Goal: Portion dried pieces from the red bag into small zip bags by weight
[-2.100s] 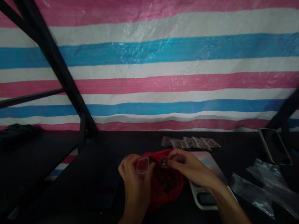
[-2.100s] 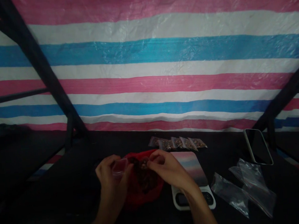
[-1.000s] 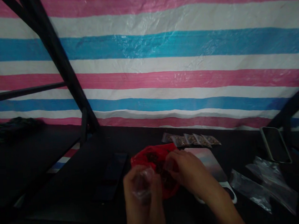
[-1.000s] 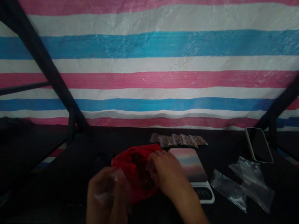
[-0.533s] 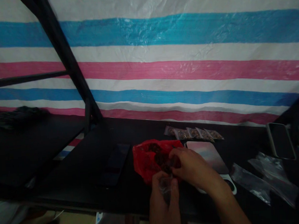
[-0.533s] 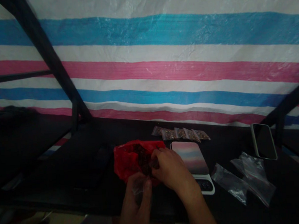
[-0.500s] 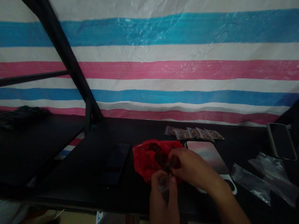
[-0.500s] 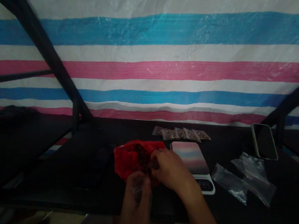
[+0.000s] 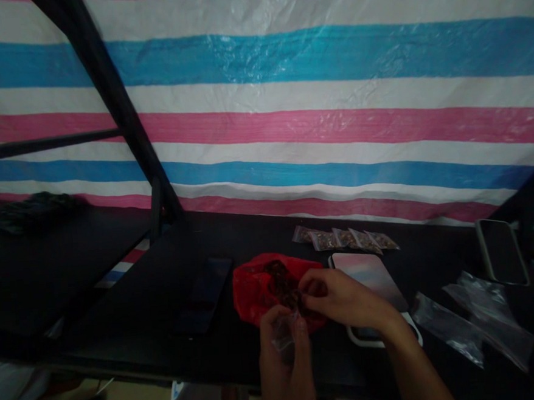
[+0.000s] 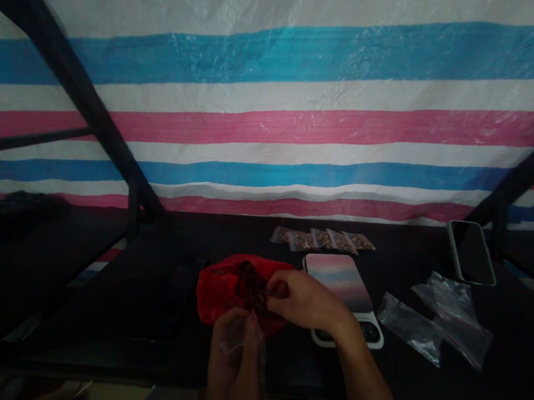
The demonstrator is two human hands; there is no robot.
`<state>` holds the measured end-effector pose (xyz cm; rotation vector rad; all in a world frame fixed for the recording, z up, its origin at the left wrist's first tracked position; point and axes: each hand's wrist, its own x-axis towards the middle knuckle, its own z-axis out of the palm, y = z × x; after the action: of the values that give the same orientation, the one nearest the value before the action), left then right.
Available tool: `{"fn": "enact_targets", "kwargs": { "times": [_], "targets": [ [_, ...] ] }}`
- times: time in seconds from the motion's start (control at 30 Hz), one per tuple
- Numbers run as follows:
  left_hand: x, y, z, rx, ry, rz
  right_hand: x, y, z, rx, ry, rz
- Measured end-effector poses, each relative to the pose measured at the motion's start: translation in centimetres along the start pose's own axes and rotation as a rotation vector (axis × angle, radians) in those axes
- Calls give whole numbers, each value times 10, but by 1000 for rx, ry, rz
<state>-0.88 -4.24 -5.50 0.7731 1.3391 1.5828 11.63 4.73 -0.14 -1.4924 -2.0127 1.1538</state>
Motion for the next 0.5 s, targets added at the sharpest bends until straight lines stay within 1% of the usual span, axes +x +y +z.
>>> {"fn": "enact_targets", "kwargs": {
  "times": [0.13, 0.23, 0.3, 0.4, 0.5],
  "targets": [
    [12, -6, -6, 112, -20, 44, -5, -5, -12, 77, 18, -29],
    [25, -9, -12, 245, -77, 15, -15, -19, -23, 106, 73, -74],
    [31, -8, -13, 297, -116, -5, -23, -31, -26, 105, 125, -120],
    [34, -4, -11, 307, -122, 17, -32, -48, -23, 57, 159, -175],
    [35, 0, -8, 285, -108, 70, -36, -57, -13, -47, 179, -228]
  ]
}}
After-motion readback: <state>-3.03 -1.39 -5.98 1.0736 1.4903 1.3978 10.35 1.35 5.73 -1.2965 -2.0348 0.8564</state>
